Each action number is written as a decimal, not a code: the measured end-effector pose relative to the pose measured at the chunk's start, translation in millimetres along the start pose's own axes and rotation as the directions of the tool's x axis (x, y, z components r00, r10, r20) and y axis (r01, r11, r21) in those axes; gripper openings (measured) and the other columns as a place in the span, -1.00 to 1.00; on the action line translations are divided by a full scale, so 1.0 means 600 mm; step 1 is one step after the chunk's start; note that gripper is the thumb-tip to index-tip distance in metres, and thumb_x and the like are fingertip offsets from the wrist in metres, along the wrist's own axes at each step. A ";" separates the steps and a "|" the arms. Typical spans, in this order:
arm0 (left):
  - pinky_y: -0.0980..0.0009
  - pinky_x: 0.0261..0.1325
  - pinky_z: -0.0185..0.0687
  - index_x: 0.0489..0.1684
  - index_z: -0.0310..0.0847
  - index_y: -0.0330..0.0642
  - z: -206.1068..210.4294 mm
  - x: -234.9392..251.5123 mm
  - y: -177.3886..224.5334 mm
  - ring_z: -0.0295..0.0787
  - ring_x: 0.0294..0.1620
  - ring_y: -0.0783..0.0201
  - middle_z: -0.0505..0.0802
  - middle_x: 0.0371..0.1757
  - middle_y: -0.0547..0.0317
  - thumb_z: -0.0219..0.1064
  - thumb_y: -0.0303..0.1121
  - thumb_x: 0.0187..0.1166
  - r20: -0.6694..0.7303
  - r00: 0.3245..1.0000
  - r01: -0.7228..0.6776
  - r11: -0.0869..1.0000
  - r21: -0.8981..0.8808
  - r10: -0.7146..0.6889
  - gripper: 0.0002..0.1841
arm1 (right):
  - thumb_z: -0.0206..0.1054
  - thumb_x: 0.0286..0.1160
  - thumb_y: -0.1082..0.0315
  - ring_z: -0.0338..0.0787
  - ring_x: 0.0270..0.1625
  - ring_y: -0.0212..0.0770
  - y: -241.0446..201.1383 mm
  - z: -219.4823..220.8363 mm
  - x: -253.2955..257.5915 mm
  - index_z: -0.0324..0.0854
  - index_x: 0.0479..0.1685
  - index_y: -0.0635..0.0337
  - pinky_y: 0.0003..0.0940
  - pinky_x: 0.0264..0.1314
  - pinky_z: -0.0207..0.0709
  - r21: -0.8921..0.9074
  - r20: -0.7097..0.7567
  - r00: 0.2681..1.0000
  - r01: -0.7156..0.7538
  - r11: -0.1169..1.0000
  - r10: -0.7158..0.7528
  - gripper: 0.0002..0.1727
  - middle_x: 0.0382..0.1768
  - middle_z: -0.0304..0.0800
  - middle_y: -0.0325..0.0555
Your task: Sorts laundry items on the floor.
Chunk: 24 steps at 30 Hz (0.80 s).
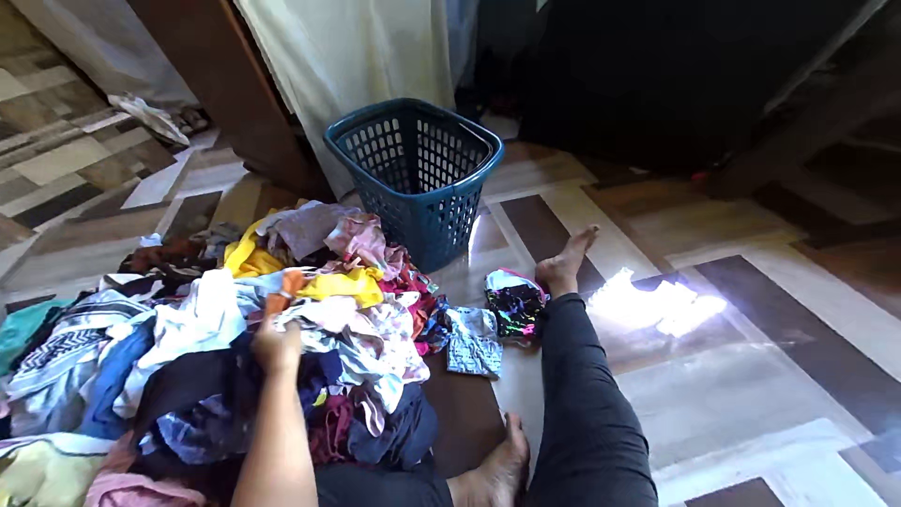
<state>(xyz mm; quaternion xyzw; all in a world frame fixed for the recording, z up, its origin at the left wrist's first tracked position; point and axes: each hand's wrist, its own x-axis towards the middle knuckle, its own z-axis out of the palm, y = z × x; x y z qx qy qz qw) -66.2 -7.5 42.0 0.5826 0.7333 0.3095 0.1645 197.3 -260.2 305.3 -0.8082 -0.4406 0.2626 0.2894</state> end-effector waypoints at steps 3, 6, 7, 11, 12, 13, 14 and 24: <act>-0.03 0.64 0.32 0.47 0.50 -0.49 -0.041 0.024 -0.024 0.54 0.56 -0.18 0.65 0.45 -0.42 0.22 -0.38 0.67 -0.214 0.956 0.152 0.964 -0.218 -0.199 -0.54 | 0.24 0.57 0.52 0.60 0.52 0.06 0.060 -0.016 -0.003 0.34 0.43 0.75 -0.39 0.55 0.41 0.091 0.110 0.982 0.147 0.985 -0.156 -0.48 0.42 0.54 0.52; 0.08 0.71 0.25 0.58 0.36 -0.53 -0.051 0.014 -0.030 0.42 0.65 -0.18 0.54 0.55 -0.46 0.23 -0.43 0.62 -0.333 0.926 0.081 0.954 -0.288 -0.179 -0.45 | 0.19 0.68 0.15 0.79 -0.07 -0.29 0.236 0.067 0.086 0.53 0.02 0.44 -0.44 0.12 0.60 0.144 -0.200 0.661 0.750 0.646 -0.723 -0.59 -0.21 0.77 0.05; 0.01 0.73 0.19 0.59 0.30 -0.58 -0.044 -0.001 -0.024 0.34 0.67 -0.28 0.47 0.58 -0.53 0.23 -0.46 0.60 -0.348 0.934 -0.003 0.972 -0.235 -0.081 -0.42 | 0.11 0.77 0.15 0.80 -0.01 -0.38 0.280 0.104 0.141 0.51 0.16 0.33 -0.47 0.17 0.67 0.103 -0.220 0.620 0.782 0.614 -0.753 -0.63 -0.14 0.78 -0.09; -0.59 0.58 -0.10 0.49 0.49 -0.52 0.017 -0.103 0.046 0.21 0.66 -0.63 0.43 0.59 -0.64 0.31 -0.46 0.48 -0.147 0.895 -0.412 0.906 0.092 0.422 -0.45 | 0.04 0.74 0.47 0.60 0.56 0.19 0.409 0.235 0.323 0.36 0.65 0.42 0.08 0.66 0.37 -0.019 0.102 0.960 0.263 0.965 -0.260 -0.49 0.52 0.56 0.33; -0.68 0.53 -0.17 0.38 0.63 -0.44 0.048 -0.123 0.055 0.27 0.62 -0.65 0.52 0.54 -0.60 0.34 -0.46 0.43 -0.067 0.833 -0.539 0.833 0.122 0.549 -0.52 | 0.08 0.71 0.46 0.48 0.65 0.24 0.435 0.261 0.349 0.35 0.68 0.35 0.21 0.71 0.24 -0.096 0.146 0.970 0.211 0.973 -0.196 -0.46 0.60 0.48 0.31; -0.74 0.51 -0.25 0.32 0.73 -0.32 0.080 -0.141 0.059 0.29 0.62 -0.63 0.59 0.52 -0.50 0.37 -0.46 0.39 0.030 0.778 -0.625 0.770 0.127 0.627 -0.55 | 0.13 0.71 0.39 0.35 0.74 0.26 0.456 0.282 0.366 0.32 0.73 0.27 0.33 0.73 0.11 -0.167 0.203 0.966 0.193 0.967 -0.158 -0.42 0.67 0.40 0.25; -0.75 0.52 -0.33 0.31 0.77 -0.18 0.107 -0.153 0.058 0.26 0.66 -0.59 0.60 0.55 -0.37 0.40 -0.42 0.39 0.153 0.747 -0.664 0.736 0.129 0.647 -0.56 | 0.19 0.73 0.26 0.16 0.82 0.29 0.470 0.304 0.376 0.29 0.77 0.16 0.44 0.74 -0.03 -0.225 0.274 0.952 0.199 0.954 -0.134 -0.38 0.75 0.30 0.19; -0.41 0.60 0.16 0.74 0.39 0.03 0.219 -0.113 -0.011 -0.36 0.84 -0.56 0.01 0.91 -0.19 0.74 -0.22 0.04 0.455 0.819 -0.510 0.807 0.298 0.350 0.01 | 0.08 0.78 0.07 -0.45 0.93 0.28 0.451 0.417 0.440 0.26 0.82 -0.18 0.67 0.66 -0.71 -0.400 0.604 0.792 0.393 0.828 -0.084 -0.39 0.92 -0.09 -0.24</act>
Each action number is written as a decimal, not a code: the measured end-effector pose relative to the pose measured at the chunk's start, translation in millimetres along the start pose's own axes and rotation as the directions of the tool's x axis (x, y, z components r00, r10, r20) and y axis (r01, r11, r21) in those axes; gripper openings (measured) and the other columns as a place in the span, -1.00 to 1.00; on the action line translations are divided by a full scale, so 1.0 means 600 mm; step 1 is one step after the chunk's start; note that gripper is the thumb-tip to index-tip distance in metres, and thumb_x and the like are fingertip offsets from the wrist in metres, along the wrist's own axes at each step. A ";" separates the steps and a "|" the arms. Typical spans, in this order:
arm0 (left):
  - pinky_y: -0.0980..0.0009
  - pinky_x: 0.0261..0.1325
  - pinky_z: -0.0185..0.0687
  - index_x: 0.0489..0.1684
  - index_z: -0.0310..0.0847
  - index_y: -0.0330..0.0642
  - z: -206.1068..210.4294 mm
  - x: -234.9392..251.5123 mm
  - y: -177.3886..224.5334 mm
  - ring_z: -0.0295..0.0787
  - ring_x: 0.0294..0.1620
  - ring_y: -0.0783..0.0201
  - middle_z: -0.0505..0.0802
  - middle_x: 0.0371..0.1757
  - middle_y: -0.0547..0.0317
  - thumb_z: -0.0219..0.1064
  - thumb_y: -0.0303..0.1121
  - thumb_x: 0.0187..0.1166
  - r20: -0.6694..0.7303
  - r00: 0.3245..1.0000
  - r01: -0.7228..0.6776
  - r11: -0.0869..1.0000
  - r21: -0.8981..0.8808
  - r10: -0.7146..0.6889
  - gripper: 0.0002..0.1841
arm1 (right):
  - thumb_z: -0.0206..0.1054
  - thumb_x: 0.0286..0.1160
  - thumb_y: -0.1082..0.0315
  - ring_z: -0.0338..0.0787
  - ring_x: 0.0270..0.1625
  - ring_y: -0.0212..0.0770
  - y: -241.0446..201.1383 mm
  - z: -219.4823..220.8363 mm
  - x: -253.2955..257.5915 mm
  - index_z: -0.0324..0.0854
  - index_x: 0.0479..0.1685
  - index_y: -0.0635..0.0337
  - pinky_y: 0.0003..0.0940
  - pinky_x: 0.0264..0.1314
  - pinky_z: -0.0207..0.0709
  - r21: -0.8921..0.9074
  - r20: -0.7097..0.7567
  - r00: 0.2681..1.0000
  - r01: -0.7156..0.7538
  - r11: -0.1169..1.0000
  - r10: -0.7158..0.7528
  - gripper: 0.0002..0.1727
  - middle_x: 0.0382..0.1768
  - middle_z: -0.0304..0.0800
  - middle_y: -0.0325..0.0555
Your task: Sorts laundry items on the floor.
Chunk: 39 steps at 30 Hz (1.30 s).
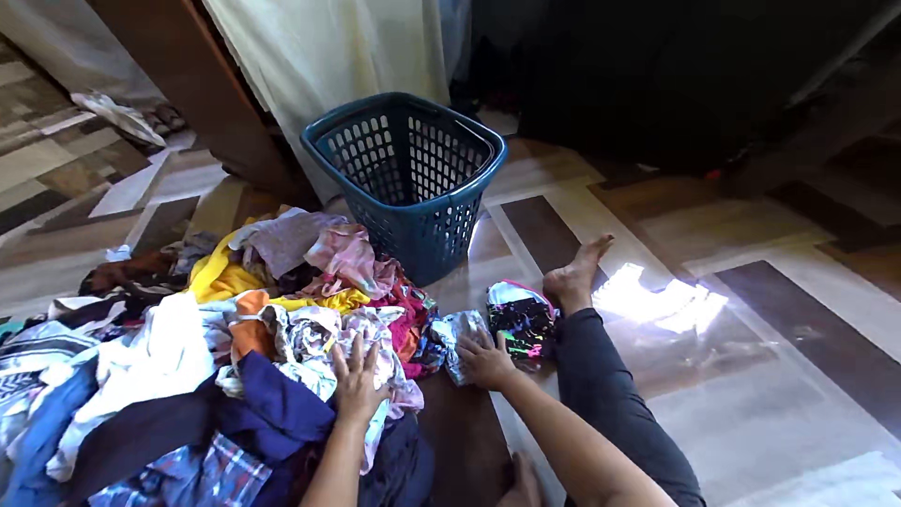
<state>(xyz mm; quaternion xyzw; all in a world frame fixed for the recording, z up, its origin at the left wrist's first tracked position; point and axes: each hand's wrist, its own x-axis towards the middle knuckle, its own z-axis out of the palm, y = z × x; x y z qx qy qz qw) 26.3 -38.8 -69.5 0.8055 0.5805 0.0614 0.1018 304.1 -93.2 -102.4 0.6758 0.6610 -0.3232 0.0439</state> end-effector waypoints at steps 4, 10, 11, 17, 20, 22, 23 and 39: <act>-0.30 0.74 -0.03 0.81 0.23 -0.12 -0.013 0.039 -0.024 -0.36 0.86 -0.50 -0.19 0.92 -0.27 0.64 -0.43 0.14 0.051 0.995 0.086 0.989 -0.123 -0.080 0.01 | 0.31 0.60 -0.02 -0.48 0.91 0.39 0.011 -0.040 0.013 0.28 0.81 -0.22 0.70 0.66 -0.65 0.029 -0.100 0.989 -0.110 0.993 0.113 -0.27 0.93 -0.19 -0.07; -0.05 0.51 0.53 0.84 0.10 -0.16 -0.052 0.076 -0.069 0.28 0.75 -0.24 -0.10 0.91 -0.24 0.45 -0.61 0.33 0.075 0.984 0.178 0.933 -0.314 -0.163 -0.08 | -0.01 0.70 -0.32 -0.22 0.84 0.60 0.065 0.016 -0.036 -0.04 0.94 -0.18 0.79 0.60 -0.38 0.114 -0.097 0.905 -0.404 0.908 0.415 -0.13 0.94 -0.37 0.09; -0.03 0.63 0.41 0.80 0.15 -0.25 -0.063 0.077 -0.075 0.28 0.75 -0.23 0.08 0.86 -0.31 0.41 -0.65 0.37 0.033 0.984 0.173 0.919 -0.355 -0.172 -0.14 | 0.00 0.70 -0.32 -0.20 0.83 0.61 0.058 0.013 -0.044 -0.03 0.94 -0.14 0.78 0.60 -0.35 0.111 -0.067 0.897 -0.428 0.897 0.436 -0.13 0.93 -0.37 0.11; -0.09 0.61 0.38 0.60 0.38 -0.47 -0.156 0.057 -0.103 0.59 0.51 -0.22 0.66 0.43 -0.43 0.43 -0.56 0.39 -0.180 0.894 0.268 0.810 -0.522 -0.411 -0.33 | 0.36 0.56 0.25 -0.05 0.83 0.53 -0.071 -0.038 -0.022 0.21 0.79 0.27 0.68 0.65 -0.16 0.279 -0.282 0.935 -0.134 0.951 0.214 -0.22 0.80 0.08 0.39; -0.01 0.59 0.39 0.55 0.35 -0.59 -0.211 0.030 -0.111 0.57 0.49 -0.20 0.64 0.41 -0.51 0.45 -0.57 0.37 -0.240 0.861 0.221 0.755 -0.617 -0.448 -0.33 | 0.44 0.47 0.35 0.33 0.72 0.38 -0.155 -0.038 0.052 0.02 0.86 0.28 0.45 0.58 0.29 0.374 -0.312 0.949 0.160 0.914 -0.038 -0.07 0.81 0.07 0.33; 0.14 0.54 0.43 0.57 0.24 -0.68 -0.244 0.011 -0.128 0.58 0.45 -0.08 0.60 0.42 -0.55 0.36 -0.58 0.44 -0.286 0.849 0.144 0.715 -0.684 -0.444 -0.34 | 0.47 0.43 0.37 0.41 0.68 0.35 -0.206 -0.039 0.094 -0.13 0.90 0.26 0.27 0.61 0.38 0.422 -0.276 0.956 0.211 0.882 -0.098 0.04 0.81 0.04 0.36; 0.25 0.44 0.50 0.56 0.21 -0.72 -0.260 0.002 -0.139 0.63 0.33 0.06 0.62 0.37 -0.53 0.29 -0.60 0.49 -0.311 0.834 0.106 0.687 -0.719 -0.455 -0.37 | 0.48 0.42 0.39 0.41 0.67 0.36 -0.230 -0.044 0.106 -0.19 0.92 0.21 0.24 0.63 0.37 0.447 -0.223 0.972 0.171 0.878 -0.075 0.08 0.79 0.08 0.39; -0.04 0.33 0.63 0.15 0.50 0.06 -0.560 -0.091 -0.182 0.72 0.25 0.16 0.79 0.11 0.16 -0.62 0.13 0.79 -0.590 0.660 -0.706 -0.116 -0.699 -0.465 -0.31 | 0.10 0.72 0.48 0.80 -0.01 -0.12 -0.412 -0.260 -0.030 0.51 0.39 0.40 -0.07 0.11 0.68 0.465 -0.763 0.596 0.775 0.427 -0.250 -0.65 0.05 0.78 0.18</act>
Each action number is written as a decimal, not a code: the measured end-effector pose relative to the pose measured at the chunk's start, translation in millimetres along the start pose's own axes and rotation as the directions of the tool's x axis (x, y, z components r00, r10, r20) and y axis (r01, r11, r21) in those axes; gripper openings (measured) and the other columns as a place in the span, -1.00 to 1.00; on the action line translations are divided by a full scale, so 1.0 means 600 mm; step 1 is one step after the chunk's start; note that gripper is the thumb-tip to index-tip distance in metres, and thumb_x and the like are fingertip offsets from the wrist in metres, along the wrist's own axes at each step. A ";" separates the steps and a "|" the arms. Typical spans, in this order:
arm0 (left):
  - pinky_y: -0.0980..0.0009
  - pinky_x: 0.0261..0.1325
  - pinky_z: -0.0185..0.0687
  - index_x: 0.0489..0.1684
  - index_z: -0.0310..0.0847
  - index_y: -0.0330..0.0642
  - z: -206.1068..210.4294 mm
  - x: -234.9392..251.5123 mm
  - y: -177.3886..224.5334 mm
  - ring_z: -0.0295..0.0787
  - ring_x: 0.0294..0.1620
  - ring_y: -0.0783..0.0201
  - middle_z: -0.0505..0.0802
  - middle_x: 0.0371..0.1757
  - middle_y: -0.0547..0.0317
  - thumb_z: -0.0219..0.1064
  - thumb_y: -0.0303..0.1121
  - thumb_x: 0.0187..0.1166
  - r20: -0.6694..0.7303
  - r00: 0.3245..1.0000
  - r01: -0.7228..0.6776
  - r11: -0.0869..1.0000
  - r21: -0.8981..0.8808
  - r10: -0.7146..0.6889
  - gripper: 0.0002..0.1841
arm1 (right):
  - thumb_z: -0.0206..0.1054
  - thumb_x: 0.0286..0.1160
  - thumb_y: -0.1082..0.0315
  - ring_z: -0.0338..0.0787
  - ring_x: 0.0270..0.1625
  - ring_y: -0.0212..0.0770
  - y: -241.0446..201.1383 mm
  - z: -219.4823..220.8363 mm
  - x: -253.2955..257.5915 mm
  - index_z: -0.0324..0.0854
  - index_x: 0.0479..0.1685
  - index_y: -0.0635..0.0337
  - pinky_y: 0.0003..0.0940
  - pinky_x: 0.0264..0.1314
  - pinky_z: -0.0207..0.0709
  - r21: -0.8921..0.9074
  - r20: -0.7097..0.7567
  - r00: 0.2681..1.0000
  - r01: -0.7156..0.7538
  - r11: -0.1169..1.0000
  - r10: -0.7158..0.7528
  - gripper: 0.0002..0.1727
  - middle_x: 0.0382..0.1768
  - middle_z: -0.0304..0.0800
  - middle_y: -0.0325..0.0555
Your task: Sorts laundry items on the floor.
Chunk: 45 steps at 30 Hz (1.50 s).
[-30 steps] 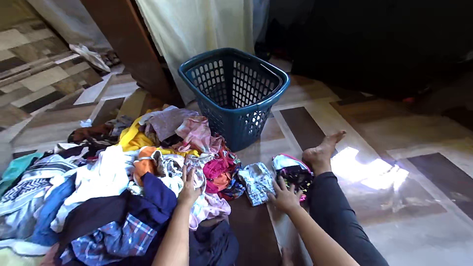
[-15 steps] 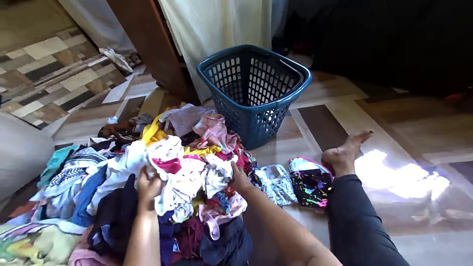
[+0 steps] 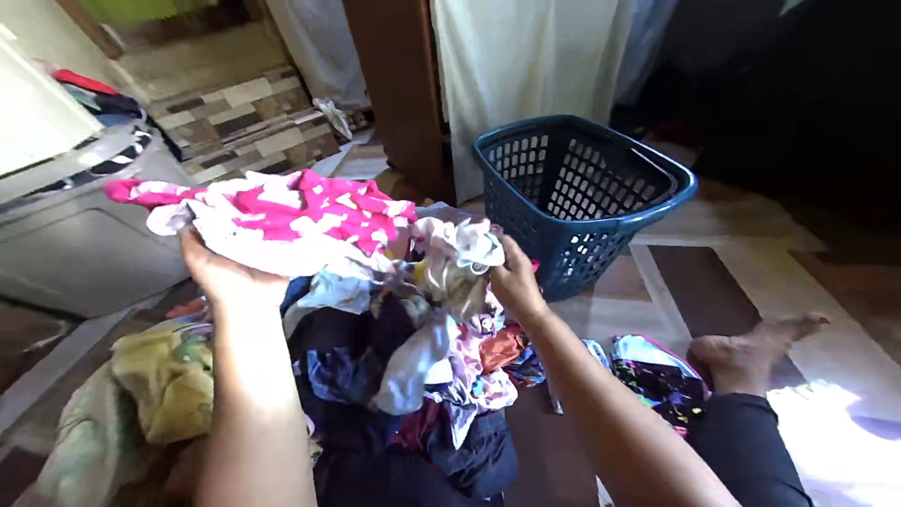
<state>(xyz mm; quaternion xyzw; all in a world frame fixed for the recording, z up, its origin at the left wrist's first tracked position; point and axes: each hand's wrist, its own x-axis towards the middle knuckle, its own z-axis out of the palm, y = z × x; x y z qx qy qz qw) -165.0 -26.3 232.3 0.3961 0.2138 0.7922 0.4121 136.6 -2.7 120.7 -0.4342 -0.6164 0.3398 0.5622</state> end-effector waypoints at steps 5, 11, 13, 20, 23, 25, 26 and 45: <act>0.07 0.10 0.62 0.29 0.53 -0.29 -0.060 -0.012 0.020 0.67 0.02 0.14 0.73 0.04 -0.06 -0.07 -0.17 0.86 -0.327 0.940 0.332 0.497 0.802 -0.100 -0.60 | -0.01 0.81 0.43 0.80 0.01 -0.26 -0.074 0.023 -0.018 0.41 0.50 0.37 -0.19 0.15 0.71 -0.007 0.233 0.971 0.062 0.998 -0.058 -0.61 0.07 0.77 0.05; -0.10 0.34 0.54 0.47 0.43 -0.41 -0.124 -0.113 -0.016 0.66 0.31 -0.14 0.68 0.36 -0.34 0.19 -0.41 0.73 -0.266 0.940 0.316 0.244 0.917 -0.215 -0.60 | 0.23 0.70 0.34 0.70 0.34 0.41 -0.100 0.023 -0.055 0.59 0.46 0.25 0.45 0.36 0.46 -0.673 0.452 0.797 0.009 0.740 0.401 -0.59 0.24 0.73 0.39; -0.03 0.41 0.57 0.55 0.39 -0.40 -0.100 -0.163 -0.038 0.66 0.37 -0.09 0.65 0.43 -0.30 0.24 -0.41 0.71 -0.121 0.933 0.248 0.363 0.898 -0.338 -0.54 | 0.19 0.66 0.43 0.75 0.28 0.38 -0.108 0.026 -0.062 0.56 0.51 0.20 0.44 0.32 0.51 -0.596 0.430 0.852 0.019 0.803 0.299 -0.55 0.20 0.77 0.36; 0.35 0.24 0.73 0.15 0.63 -0.55 0.026 -0.288 -0.103 0.83 0.04 0.37 0.87 -0.02 -0.09 0.46 -0.42 0.37 0.384 0.896 -0.151 0.662 0.734 -0.221 -0.57 | 0.16 0.74 0.42 0.77 -0.28 -0.16 -0.171 0.020 -0.098 0.56 0.28 0.39 -0.12 -0.12 0.69 -0.079 0.266 0.964 0.007 0.997 0.014 -0.71 -0.20 0.78 0.11; 0.40 -0.06 0.79 0.00 0.69 -0.42 0.038 -0.281 -0.069 0.81 -0.24 0.46 0.87 -0.24 0.14 0.41 -0.49 0.37 0.219 0.965 -0.063 0.679 0.731 -0.146 -0.72 | 0.14 0.79 0.25 0.72 -0.34 -0.34 -0.185 -0.012 -0.106 0.50 0.10 0.31 -0.28 -0.17 0.72 0.122 0.172 0.985 -0.042 0.992 0.020 -0.74 -0.26 0.68 -0.11; 0.43 -0.23 0.76 0.02 0.62 -0.31 0.039 -0.267 -0.041 0.75 -0.36 0.49 0.81 -0.32 0.28 0.36 -0.50 0.36 0.063 0.989 0.060 0.745 0.665 -0.136 -0.72 | 0.11 0.82 0.20 0.78 -0.31 -0.38 -0.187 -0.029 -0.104 0.48 0.01 0.16 -0.33 -0.12 0.77 0.234 0.136 0.989 -0.088 0.968 0.057 -0.80 -0.23 0.70 -0.23; 0.47 -0.30 0.71 0.03 0.58 -0.24 0.040 -0.259 -0.029 0.71 -0.41 0.52 0.78 -0.36 0.34 0.31 -0.50 0.40 0.003 0.992 0.095 0.776 0.624 -0.123 -0.75 | 0.10 0.83 0.23 0.80 -0.27 -0.38 -0.183 -0.033 -0.103 0.47 -0.01 0.12 -0.34 -0.07 0.78 0.274 0.151 0.987 -0.102 0.956 0.062 -0.83 -0.22 0.72 -0.26; 0.53 -0.50 0.52 0.10 0.67 -0.14 -0.004 -0.228 0.051 0.55 -0.57 0.51 0.71 -0.43 0.30 0.09 -0.29 0.80 -0.144 0.950 0.296 0.652 0.698 -0.277 -0.76 | 0.02 0.81 0.34 0.72 -0.24 -0.40 -0.169 -0.061 -0.135 0.55 0.27 0.17 -0.34 -0.19 0.66 0.238 0.009 0.965 -0.256 0.937 0.261 -0.72 -0.19 0.74 -0.21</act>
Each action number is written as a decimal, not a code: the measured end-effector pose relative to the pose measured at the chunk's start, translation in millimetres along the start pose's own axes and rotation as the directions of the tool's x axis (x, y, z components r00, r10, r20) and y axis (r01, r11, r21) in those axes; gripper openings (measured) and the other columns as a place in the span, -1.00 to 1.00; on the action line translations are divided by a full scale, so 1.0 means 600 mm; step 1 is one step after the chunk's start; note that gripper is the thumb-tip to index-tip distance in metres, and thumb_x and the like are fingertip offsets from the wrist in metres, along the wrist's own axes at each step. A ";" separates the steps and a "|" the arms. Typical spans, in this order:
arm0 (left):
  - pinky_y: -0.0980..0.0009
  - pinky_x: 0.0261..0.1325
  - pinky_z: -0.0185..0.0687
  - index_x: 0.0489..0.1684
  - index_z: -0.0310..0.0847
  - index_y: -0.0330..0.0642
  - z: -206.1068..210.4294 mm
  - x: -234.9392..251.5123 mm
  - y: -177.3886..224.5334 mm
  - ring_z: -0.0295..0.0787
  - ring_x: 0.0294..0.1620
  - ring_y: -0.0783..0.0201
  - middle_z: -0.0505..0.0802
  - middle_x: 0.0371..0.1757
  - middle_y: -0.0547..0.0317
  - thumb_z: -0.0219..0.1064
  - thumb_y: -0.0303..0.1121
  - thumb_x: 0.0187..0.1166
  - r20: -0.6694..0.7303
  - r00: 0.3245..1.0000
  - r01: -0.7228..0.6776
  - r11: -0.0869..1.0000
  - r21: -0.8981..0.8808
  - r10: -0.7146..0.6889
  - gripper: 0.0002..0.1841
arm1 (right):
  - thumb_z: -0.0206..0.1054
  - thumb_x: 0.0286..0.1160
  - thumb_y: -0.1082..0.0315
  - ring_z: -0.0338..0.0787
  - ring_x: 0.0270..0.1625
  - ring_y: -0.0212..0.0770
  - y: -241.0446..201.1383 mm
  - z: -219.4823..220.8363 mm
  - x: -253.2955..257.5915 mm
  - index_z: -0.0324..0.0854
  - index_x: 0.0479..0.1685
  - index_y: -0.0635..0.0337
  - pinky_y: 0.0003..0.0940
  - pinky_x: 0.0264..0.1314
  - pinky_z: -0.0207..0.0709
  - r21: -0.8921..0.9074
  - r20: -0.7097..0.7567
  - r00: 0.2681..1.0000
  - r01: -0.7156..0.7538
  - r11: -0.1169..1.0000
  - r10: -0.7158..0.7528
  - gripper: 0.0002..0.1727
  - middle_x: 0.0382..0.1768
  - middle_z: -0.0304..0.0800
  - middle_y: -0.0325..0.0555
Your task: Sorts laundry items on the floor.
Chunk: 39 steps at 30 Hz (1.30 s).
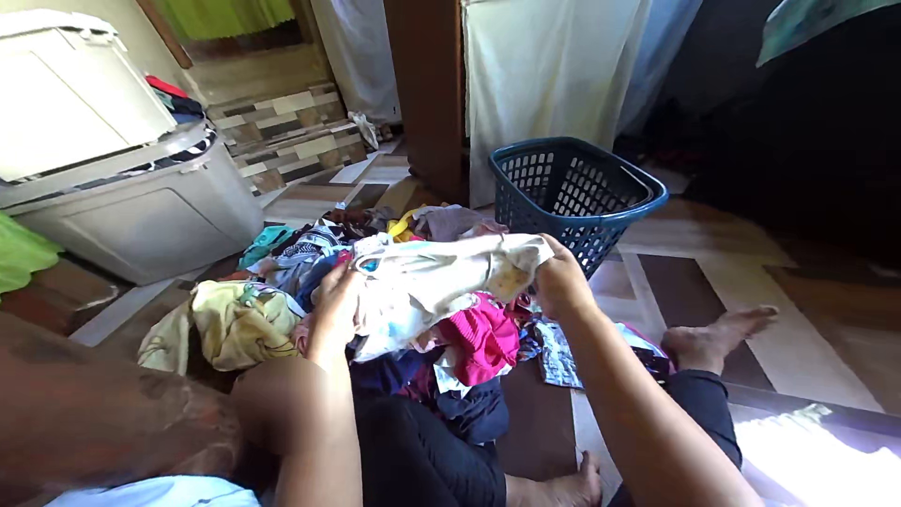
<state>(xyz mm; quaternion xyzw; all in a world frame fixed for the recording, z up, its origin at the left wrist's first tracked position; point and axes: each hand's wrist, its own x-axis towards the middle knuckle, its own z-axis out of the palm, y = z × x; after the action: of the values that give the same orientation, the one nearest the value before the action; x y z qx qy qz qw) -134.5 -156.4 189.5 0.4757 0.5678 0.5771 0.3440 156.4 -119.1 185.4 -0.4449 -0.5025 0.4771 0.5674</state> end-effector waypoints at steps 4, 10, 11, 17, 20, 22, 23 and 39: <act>0.53 -0.39 0.60 0.15 0.66 -0.25 -0.031 -0.001 0.000 0.65 -0.45 0.51 0.80 -0.30 0.26 0.13 -0.50 0.67 0.067 0.996 -0.063 0.996 0.059 0.059 -0.76 | -0.17 0.89 0.36 0.75 -0.36 -0.43 -0.003 -0.035 -0.014 0.56 0.08 0.12 -0.43 -0.28 0.69 0.152 -0.004 0.996 -0.082 0.985 0.084 -0.68 -0.35 0.75 -0.30; 0.60 -0.39 0.71 -0.10 0.73 -0.12 -0.047 -0.006 0.037 0.73 -0.47 0.59 0.86 -0.38 0.38 0.06 -0.56 0.67 0.267 0.952 -0.135 0.988 -0.075 0.151 -0.74 | -0.45 0.90 0.18 0.87 -0.28 -0.32 -0.007 -0.064 -0.031 0.60 -0.04 0.02 -0.33 -0.21 0.79 0.538 0.131 0.978 -0.208 0.817 0.162 -0.43 -0.33 0.86 -0.22; 0.62 -0.38 0.71 -0.14 0.76 -0.07 -0.052 -0.008 0.043 0.74 -0.46 0.62 0.87 -0.38 0.42 0.08 -0.55 0.61 0.307 0.927 -0.191 0.976 -0.103 0.214 -0.72 | -0.45 0.87 0.19 0.88 -0.23 -0.33 0.000 -0.076 -0.034 0.62 0.01 -0.03 -0.36 -0.18 0.80 0.575 0.222 0.973 -0.186 0.797 0.067 -0.42 -0.27 0.89 -0.22; 0.67 -0.33 0.71 -0.23 0.81 0.05 -0.073 -0.006 0.085 0.73 -0.43 0.68 0.88 -0.37 0.53 0.24 -0.44 0.53 0.348 0.860 -0.386 0.922 -0.033 0.373 -0.80 | 0.05 0.73 0.12 0.87 -0.24 -0.46 0.006 -0.099 -0.019 0.78 0.02 -0.12 -0.50 -0.21 0.78 0.650 0.402 0.877 -0.071 0.757 -0.263 -0.66 -0.24 0.90 -0.32; 0.44 -0.18 0.69 -0.01 0.72 -0.24 -0.036 0.064 0.095 0.70 -0.32 0.51 0.81 -0.27 0.26 0.24 -0.46 0.58 0.234 0.924 -0.359 0.899 0.252 0.303 -0.82 | -0.24 0.84 0.24 0.83 -0.25 -0.38 -0.010 -0.051 0.029 0.51 0.25 -0.03 -0.38 -0.19 0.75 0.549 0.088 0.994 -0.099 0.830 0.060 -0.62 -0.22 0.83 -0.29; 0.10 0.08 0.67 0.28 0.63 -0.33 -0.010 0.120 0.082 0.75 -0.06 0.16 0.82 0.01 -0.10 0.28 -0.42 0.62 0.126 0.951 -0.308 0.866 0.395 0.281 -0.68 | -0.17 0.84 0.28 0.83 -0.04 -0.28 0.009 -0.029 0.057 0.18 0.64 -0.01 -0.27 0.00 0.73 0.398 -0.021 0.995 -0.079 0.914 0.096 -0.55 0.16 0.76 -0.19; -0.07 0.24 0.61 0.50 0.49 -0.33 -0.002 0.139 0.070 0.75 0.15 -0.05 0.77 0.21 -0.27 0.27 -0.40 0.64 0.087 0.959 -0.277 0.844 0.459 0.268 -0.55 | -0.10 0.82 0.28 0.78 0.12 -0.24 0.027 -0.019 0.056 0.00 0.79 0.01 -0.23 0.12 0.67 0.257 -0.050 0.995 -0.067 0.964 0.083 -0.44 0.40 0.62 -0.11; 0.31 -0.27 0.65 0.02 0.68 -0.45 0.075 -0.088 -0.267 0.70 -0.39 0.27 0.80 -0.27 -0.05 0.18 -0.20 0.81 0.105 0.863 0.456 0.851 0.261 -0.494 -0.62 | 0.31 0.43 0.40 0.76 0.19 0.40 0.259 0.112 -0.022 0.80 -0.02 0.29 0.39 0.18 0.51 -0.714 0.262 0.845 0.495 0.495 -0.467 -0.75 0.03 0.82 0.29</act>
<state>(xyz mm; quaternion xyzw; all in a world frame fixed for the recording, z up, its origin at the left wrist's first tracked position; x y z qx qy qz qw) -98.8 -172.3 19.3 0.4031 0.6990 0.3628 0.4661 74.6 -107.4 37.1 -0.4742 -0.7672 0.0519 0.4288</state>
